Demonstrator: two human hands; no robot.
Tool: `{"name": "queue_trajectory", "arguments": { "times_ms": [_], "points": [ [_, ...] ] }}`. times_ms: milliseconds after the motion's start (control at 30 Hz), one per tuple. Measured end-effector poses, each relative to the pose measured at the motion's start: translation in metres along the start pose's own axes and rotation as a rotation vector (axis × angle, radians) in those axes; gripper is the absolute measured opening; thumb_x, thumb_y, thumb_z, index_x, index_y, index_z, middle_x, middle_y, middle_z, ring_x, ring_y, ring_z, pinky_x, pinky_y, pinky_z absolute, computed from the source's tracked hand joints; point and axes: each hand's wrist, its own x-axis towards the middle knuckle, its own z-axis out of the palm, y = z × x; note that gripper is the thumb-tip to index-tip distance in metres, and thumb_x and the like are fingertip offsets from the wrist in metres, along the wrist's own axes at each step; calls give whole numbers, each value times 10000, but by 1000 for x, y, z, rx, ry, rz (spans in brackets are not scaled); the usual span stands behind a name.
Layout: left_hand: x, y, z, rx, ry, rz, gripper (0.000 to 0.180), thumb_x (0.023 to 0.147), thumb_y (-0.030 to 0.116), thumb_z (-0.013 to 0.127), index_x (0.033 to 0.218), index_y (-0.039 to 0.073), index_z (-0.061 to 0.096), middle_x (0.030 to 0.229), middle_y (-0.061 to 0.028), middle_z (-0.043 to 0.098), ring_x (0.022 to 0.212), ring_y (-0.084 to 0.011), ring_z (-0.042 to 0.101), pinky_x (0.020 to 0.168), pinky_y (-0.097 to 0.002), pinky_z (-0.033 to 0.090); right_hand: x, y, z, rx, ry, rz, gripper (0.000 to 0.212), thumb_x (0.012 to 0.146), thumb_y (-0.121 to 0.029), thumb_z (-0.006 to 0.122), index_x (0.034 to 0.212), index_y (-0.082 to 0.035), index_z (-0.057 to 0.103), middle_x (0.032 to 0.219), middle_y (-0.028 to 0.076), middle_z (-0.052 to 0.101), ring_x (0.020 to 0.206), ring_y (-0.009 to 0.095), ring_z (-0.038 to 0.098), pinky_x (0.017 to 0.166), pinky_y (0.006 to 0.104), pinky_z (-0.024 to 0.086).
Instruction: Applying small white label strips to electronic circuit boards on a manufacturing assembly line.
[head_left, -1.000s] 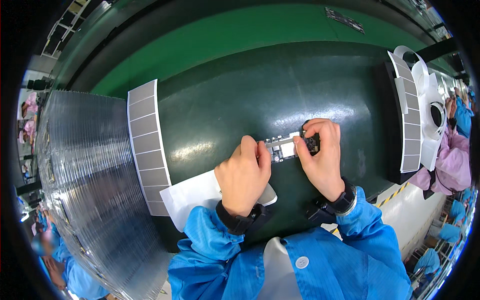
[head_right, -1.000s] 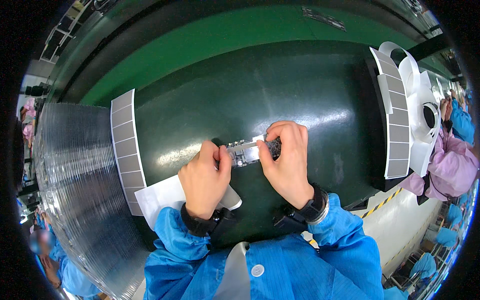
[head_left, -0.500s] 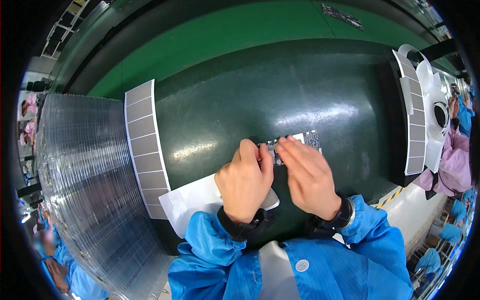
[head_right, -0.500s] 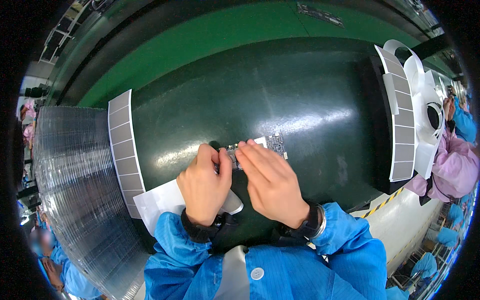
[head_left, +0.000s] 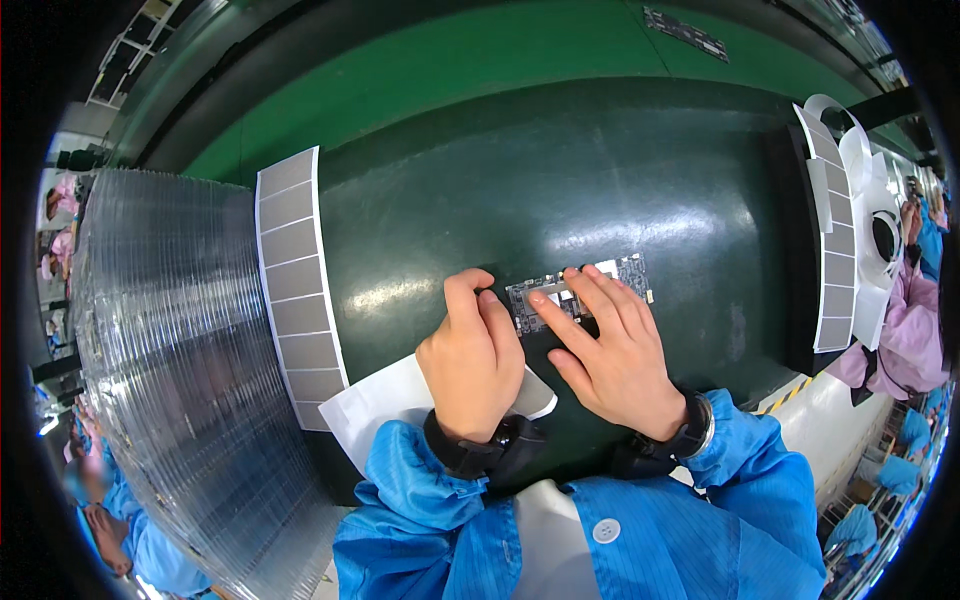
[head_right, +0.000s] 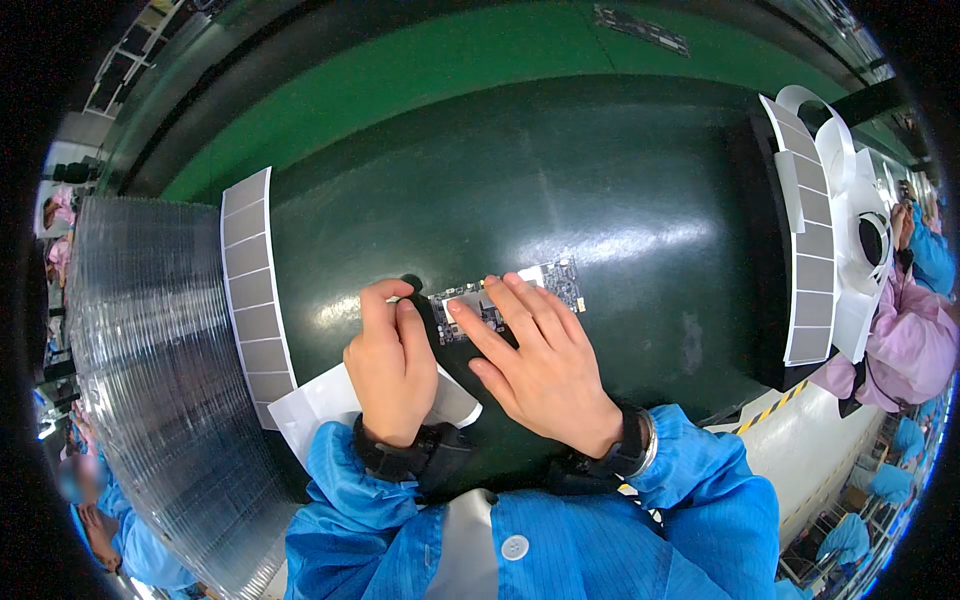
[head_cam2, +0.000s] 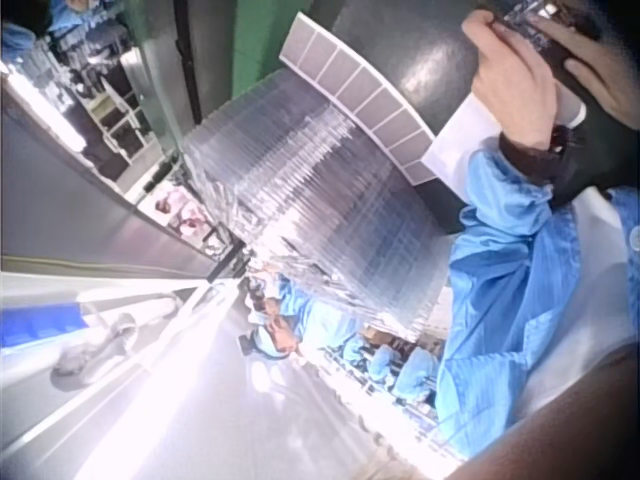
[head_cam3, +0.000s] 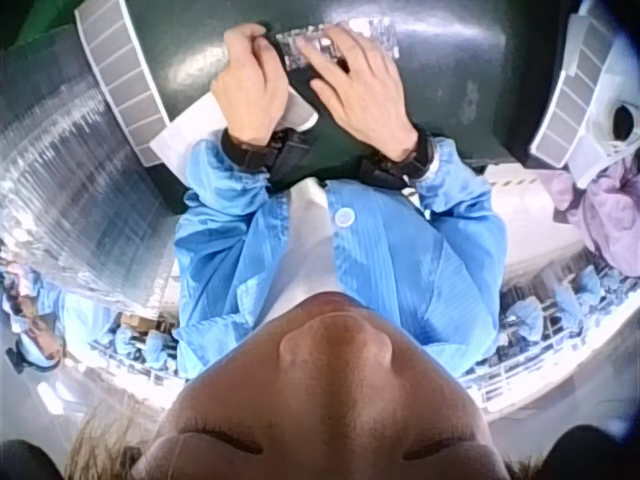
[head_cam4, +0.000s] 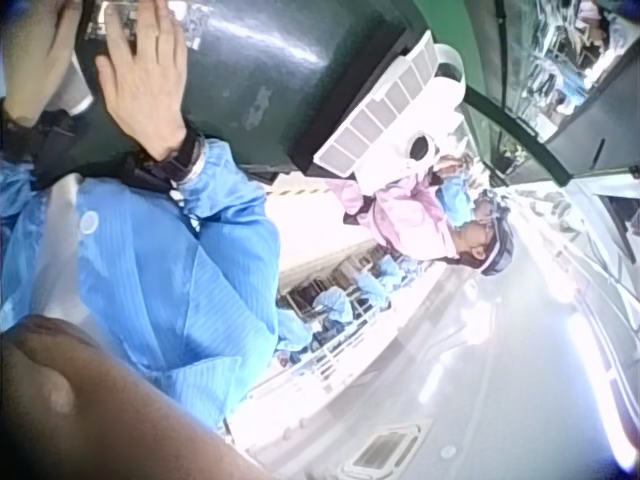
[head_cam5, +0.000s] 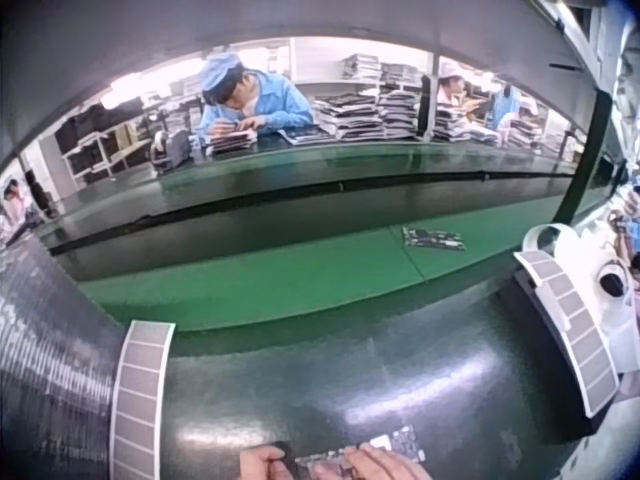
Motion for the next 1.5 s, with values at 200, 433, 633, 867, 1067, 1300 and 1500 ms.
{"name": "queue_trajectory", "arguments": {
  "times_ms": [200,433,633,867,1067,1300,1500],
  "points": [
    [0,-1,0,-41,13,13,136,876,53,525,1008,74,544,617,-152,611,524,-334,612,489,-433,460,2,-2,2,-77,1,-1,536,841,-310,639,1355,-213,520,1333,134,482,1250,291,439,1047,430,343],
    [-2,0,-2,-83,-8,-46,125,896,66,507,1005,69,568,655,-150,617,569,-318,631,533,-399,463,2,1,3,82,72,39,551,830,-214,639,1339,-54,500,1317,130,482,1238,294,449,1030,414,353],
    [-2,2,-1,-92,-7,-35,130,893,67,506,1007,73,568,649,-152,615,582,-329,628,537,-408,461,0,3,-1,106,140,87,603,801,-196,665,1358,-60,481,1311,109,492,1258,280,441,1046,452,291],
    [-3,1,-3,-131,-27,-47,150,895,90,502,1037,81,551,661,-146,618,601,-340,628,558,-429,462,26,40,-8,73,167,-65,663,753,-215,729,1356,-88,483,1184,80,542,1206,259,450,1060,481,228],
    [-5,-1,0,-119,-17,6,151,884,119,504,1026,95,545,669,-143,635,603,-357,626,559,-466,468,127,80,-1,78,404,-208,533,781,-214,728,1263,-106,528,1148,80,586,1118,242,527,1033,444,258],
    [-4,-1,4,-111,-34,12,155,874,112,524,1025,89,551,654,-132,625,602,-344,628,559,-444,475,238,123,16,126,310,-84,535,797,-258,721,1277,-129,525,1184,74,603,1110,234,552,1017,445,257],
    [-5,0,-5,-116,-21,-2,138,878,136,508,1003,94,549,643,-145,628,608,-364,625,574,-473,478,238,197,-5,-145,719,148,448,757,-81,555,1204,-97,586,1200,105,605,1180,290,527,979,455,327]
  ]
}}
